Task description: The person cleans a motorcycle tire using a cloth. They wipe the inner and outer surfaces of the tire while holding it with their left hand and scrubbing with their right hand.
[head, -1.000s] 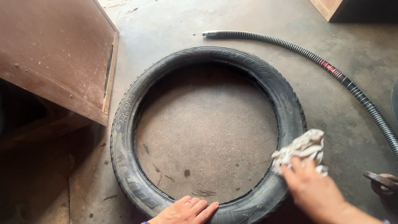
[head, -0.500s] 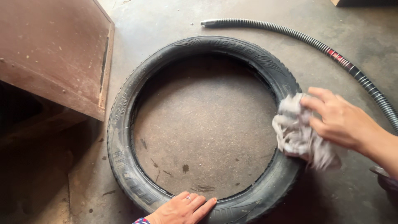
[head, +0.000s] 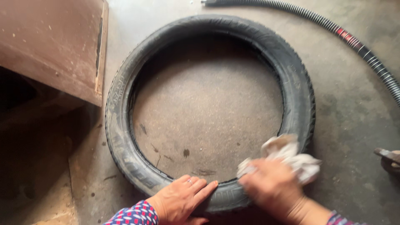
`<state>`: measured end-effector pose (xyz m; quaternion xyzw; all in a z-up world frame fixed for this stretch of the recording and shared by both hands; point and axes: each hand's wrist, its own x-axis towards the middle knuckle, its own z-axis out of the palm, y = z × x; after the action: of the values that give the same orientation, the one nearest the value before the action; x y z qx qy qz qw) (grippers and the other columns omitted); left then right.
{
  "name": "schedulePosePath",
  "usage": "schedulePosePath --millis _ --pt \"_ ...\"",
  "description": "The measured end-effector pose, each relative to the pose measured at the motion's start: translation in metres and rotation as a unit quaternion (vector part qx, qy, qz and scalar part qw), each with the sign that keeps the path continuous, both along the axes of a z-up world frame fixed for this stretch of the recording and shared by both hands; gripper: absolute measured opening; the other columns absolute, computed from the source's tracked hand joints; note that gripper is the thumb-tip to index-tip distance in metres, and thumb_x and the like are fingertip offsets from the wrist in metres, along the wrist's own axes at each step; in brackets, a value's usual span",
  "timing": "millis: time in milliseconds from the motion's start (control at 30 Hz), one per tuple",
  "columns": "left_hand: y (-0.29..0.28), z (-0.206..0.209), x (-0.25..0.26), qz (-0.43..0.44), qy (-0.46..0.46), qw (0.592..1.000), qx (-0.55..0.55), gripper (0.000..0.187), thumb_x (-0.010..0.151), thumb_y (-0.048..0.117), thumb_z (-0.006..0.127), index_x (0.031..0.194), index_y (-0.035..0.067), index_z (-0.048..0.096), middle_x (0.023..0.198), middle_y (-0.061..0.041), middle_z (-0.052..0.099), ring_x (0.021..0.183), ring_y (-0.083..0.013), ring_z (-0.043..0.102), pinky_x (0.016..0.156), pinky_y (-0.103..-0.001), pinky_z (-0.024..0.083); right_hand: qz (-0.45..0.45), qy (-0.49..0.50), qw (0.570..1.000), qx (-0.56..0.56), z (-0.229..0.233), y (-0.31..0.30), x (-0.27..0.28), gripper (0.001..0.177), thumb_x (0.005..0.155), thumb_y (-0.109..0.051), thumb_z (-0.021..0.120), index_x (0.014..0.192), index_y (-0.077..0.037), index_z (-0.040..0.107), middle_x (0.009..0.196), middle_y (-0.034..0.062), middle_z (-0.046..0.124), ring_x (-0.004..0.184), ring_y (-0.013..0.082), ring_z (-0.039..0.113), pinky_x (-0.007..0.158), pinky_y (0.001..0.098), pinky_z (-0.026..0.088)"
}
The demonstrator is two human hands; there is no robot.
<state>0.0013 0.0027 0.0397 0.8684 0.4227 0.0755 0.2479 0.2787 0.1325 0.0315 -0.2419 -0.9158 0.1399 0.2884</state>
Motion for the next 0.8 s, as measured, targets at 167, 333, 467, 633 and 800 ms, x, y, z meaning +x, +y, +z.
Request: schedulePosePath --millis 167,333,467,633,800 --pt "0.001 0.009 0.004 0.007 0.003 1.0 -0.005 0.094 0.079 0.046 0.075 0.148 -0.009 0.042 0.123 -0.02 0.061 0.111 -0.0336 0.062 0.095 -0.041 0.046 0.077 0.035 0.996 0.025 -0.013 -0.085 -0.049 0.027 0.071 -0.023 0.073 0.096 -0.012 0.069 0.115 0.0128 0.07 0.105 0.0309 0.072 0.087 0.0479 0.056" --pt "0.001 0.009 0.004 0.025 -0.007 1.0 0.002 0.094 0.082 0.049 0.075 0.148 -0.01 0.042 0.121 -0.018 0.061 0.109 -0.0325 0.063 0.093 -0.04 0.047 0.207 0.019 0.974 0.087 0.005 -0.033 -0.02 0.039 0.078 -0.026 0.075 0.115 -0.014 0.07 0.117 0.0131 0.067 0.105 0.0326 0.067 0.092 0.047 0.054" --pt "0.003 0.013 0.007 0.026 0.006 1.0 -0.01 0.096 0.081 0.05 0.076 0.148 -0.01 0.042 0.12 -0.018 0.061 0.106 -0.0317 0.063 0.088 -0.04 0.047 0.218 -0.019 0.972 0.084 0.023 0.013 -0.005 0.043 0.074 -0.029 0.075 0.114 -0.015 0.071 0.101 0.0089 0.065 0.095 0.031 0.067 0.082 0.0461 0.053" --pt "-0.001 0.005 0.007 0.027 0.002 0.999 -0.022 0.094 0.077 0.045 0.077 0.146 -0.009 0.044 0.115 -0.02 0.062 0.101 -0.0349 0.064 0.083 -0.042 0.048 0.183 -0.011 0.982 0.032 0.021 0.009 -0.006 0.036 0.076 -0.02 0.076 0.111 -0.014 0.069 0.094 0.0063 0.067 0.087 0.0264 0.067 0.077 0.0407 0.053" --pt "0.0 -0.034 0.007 0.0 0.059 0.997 0.056 0.057 0.096 0.015 0.058 0.147 -0.008 0.05 0.101 -0.016 0.062 0.085 -0.0303 0.067 0.07 -0.041 0.052 0.078 -0.035 0.99 -0.114 0.019 0.019 -0.016 0.034 0.073 -0.019 0.08 0.106 -0.016 0.071 0.079 0.0036 0.067 0.069 0.0265 0.068 0.06 0.0395 0.053"
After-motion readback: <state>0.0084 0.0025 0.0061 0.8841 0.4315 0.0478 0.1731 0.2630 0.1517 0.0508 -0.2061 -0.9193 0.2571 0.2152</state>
